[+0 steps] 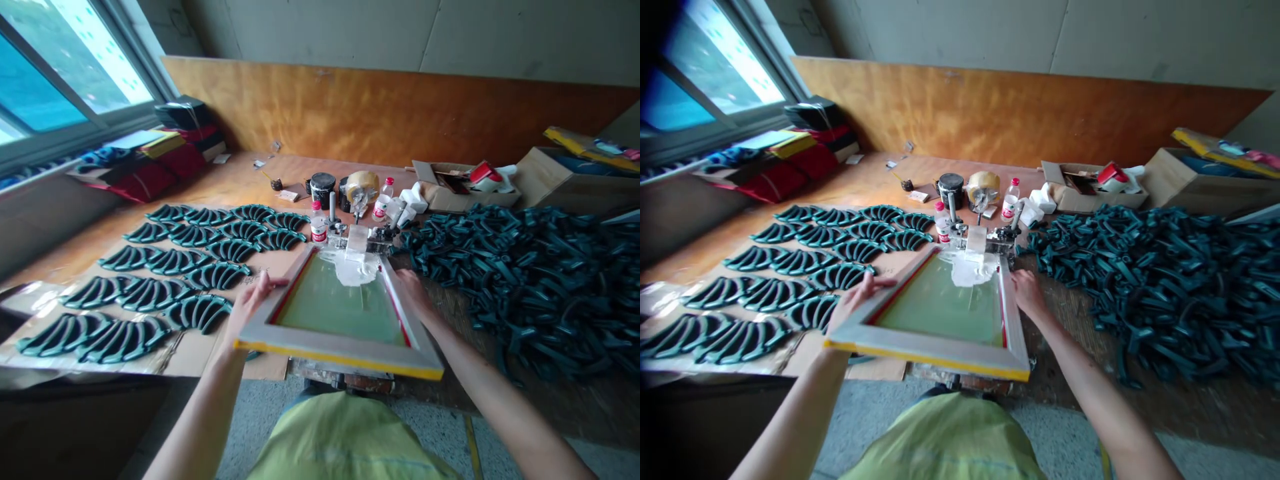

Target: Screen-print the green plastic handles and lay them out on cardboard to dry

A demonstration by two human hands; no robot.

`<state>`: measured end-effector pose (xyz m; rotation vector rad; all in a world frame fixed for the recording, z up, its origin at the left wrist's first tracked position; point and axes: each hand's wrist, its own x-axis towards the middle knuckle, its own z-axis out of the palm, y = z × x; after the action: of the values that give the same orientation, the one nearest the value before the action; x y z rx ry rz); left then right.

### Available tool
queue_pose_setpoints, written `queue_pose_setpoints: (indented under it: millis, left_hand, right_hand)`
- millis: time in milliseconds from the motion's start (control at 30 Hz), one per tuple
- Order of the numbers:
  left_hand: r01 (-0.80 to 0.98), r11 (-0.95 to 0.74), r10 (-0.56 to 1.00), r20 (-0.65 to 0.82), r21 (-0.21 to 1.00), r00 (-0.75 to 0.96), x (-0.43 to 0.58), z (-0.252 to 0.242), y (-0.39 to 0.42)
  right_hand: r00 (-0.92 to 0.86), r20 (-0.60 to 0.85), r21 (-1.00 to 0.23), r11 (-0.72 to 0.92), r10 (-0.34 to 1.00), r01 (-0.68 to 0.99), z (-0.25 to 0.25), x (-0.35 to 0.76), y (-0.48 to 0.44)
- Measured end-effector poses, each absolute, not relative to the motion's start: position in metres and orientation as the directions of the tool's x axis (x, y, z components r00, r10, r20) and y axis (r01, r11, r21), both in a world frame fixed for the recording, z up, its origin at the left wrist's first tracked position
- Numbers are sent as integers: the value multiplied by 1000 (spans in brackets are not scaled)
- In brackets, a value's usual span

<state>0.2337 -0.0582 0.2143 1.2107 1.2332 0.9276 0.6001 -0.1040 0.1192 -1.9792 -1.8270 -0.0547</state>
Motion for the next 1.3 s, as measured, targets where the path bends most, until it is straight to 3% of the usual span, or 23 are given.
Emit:
queue_pose_setpoints:
  millis: [67,167,300,433,633,733,900,1033,1133,1300]
  left_hand:
    - [178,290,927,-322,940,194,223,182,-77]
    - [216,359,897,-400,908,188,218,132,-92]
    - [271,334,912,-383,903,150,221,87,-93]
    - [259,351,898,-402,900,181,219,73,-90]
    - [235,374,889,-419,897,183,217,72,-91]
    - [232,381,888,-424,895,177,219,74,-92]
    - [226,394,886,-434,891,167,219,80,-92]
    - [195,415,877,-448,889,175,220,84,-93]
    - [196,421,877,-452,886,161,222,93,-93]
    - [202,440,864,-474,875,171,220,130,-91]
  right_hand:
    - [156,373,-318,-32,915,948,135,606,-89]
    - [73,402,-322,67,913,945,154,589,-54]
    - [-40,232,-212,91,972,973,161,550,-16]
    - [-72,-4,-156,70,997,985,149,534,-22]
    - [-460,55,-206,461,886,863,143,546,-80]
    - [-528,40,-288,516,848,807,150,555,-81]
    - [-352,174,-252,387,920,887,138,546,-73]
    - [-431,217,-217,474,876,853,119,538,-102]
    - [-424,225,-300,477,877,826,124,546,-104]
    - [-112,244,-432,212,963,877,155,561,-45]
